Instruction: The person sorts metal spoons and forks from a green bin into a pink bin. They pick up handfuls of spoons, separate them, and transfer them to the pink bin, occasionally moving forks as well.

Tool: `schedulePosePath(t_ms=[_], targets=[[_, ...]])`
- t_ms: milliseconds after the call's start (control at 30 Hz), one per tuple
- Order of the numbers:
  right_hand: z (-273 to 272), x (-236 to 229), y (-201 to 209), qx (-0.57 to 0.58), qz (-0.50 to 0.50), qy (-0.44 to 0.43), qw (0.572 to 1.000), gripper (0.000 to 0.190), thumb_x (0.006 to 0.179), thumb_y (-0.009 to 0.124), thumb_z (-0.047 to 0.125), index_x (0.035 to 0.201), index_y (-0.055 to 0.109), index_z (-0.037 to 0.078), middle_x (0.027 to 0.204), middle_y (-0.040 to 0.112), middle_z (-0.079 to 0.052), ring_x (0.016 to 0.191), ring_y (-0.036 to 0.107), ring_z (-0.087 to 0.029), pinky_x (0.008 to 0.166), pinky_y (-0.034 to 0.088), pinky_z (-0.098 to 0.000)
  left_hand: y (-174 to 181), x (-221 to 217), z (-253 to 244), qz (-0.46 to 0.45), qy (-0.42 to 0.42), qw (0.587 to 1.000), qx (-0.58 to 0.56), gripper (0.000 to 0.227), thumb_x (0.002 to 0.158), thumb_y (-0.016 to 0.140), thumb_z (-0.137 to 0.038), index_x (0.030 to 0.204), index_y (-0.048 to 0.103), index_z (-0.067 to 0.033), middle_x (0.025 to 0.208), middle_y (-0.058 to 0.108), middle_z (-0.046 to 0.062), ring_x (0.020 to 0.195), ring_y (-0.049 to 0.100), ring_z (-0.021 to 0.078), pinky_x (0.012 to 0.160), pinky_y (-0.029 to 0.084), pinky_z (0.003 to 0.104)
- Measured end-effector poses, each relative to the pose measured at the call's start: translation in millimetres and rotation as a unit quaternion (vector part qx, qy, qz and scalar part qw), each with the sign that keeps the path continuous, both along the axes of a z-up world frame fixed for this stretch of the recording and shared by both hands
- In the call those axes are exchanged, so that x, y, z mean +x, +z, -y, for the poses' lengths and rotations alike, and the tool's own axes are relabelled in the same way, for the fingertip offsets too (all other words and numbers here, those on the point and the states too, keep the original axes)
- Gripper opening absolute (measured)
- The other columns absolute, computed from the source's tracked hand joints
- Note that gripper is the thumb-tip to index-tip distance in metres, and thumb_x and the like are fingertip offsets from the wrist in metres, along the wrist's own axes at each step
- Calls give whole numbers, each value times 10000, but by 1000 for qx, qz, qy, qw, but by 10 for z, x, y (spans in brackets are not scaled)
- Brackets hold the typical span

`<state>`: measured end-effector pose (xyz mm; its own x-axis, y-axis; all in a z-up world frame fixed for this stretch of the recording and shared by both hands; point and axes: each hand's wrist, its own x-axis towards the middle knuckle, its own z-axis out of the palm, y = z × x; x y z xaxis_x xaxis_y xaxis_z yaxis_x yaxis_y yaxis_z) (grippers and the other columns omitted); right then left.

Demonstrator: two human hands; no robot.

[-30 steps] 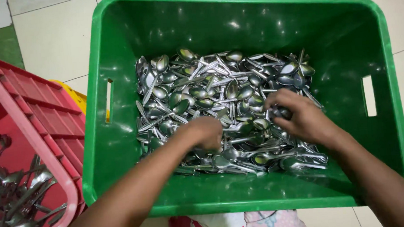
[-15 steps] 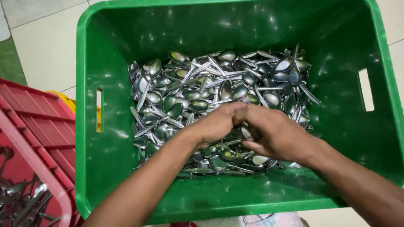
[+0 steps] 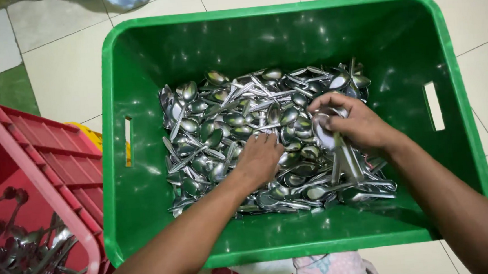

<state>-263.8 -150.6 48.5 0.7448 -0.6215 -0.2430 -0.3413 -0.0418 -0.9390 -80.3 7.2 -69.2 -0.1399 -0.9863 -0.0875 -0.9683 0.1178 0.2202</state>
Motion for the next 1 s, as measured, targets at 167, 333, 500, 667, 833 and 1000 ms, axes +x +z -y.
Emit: schedulePosePath(t_ms=[167,333,500,667,833,1000], targets=[[181,-29,83,173,110,-29,978,368,902,590,136,1268,558,108,1118,666,-148,947,712,-270,556,605,-319,273,161,114,-186,67,979,46,172,876,673,-304,950,646,-152,934,623,113,951,650,398,784,478,496],[245,-60,91,261,188,-73,944,319,934,564,209,1245,494,202,1289,679,-165,1057,752,-333,521,668,-330,1079,194,198,-405,170,898,-25,205,935,609,-326,989,578,-131,811,710,147,841,696,463,701,501,542],[71,101,21,241,212,-126,939,420,970,617,322,1348,523,163,1247,684,-148,976,730,-242,572,604,-273,1328,-27,211,-427,225,872,-85,215,1003,538,-373,1068,484,-175,780,704,123,737,721,435,650,525,542],[-167,227,42,197,192,-111,955,545,905,696,198,1407,508,101,1196,660,-176,877,671,-209,604,563,-299,1332,-277,158,-314,151,932,-98,211,1007,484,-352,1138,444,-192,922,672,144,757,707,449,628,541,588],[-265,237,280,46,52,-59,996,591,867,708,226,1430,568,113,1288,565,-125,1165,529,-232,953,510,-402,1483,-253,100,-280,119,952,-41,333,974,471,-407,1151,442,-127,1017,610,184,762,681,503,617,517,624],[147,112,-226,18,57,-115,992,434,803,608,1,1226,644,87,1097,608,-118,891,668,-224,680,556,-313,1489,-126,137,-275,97,952,90,401,1001,361,-430,1070,602,-117,836,706,172,769,717,410,667,507,547]])
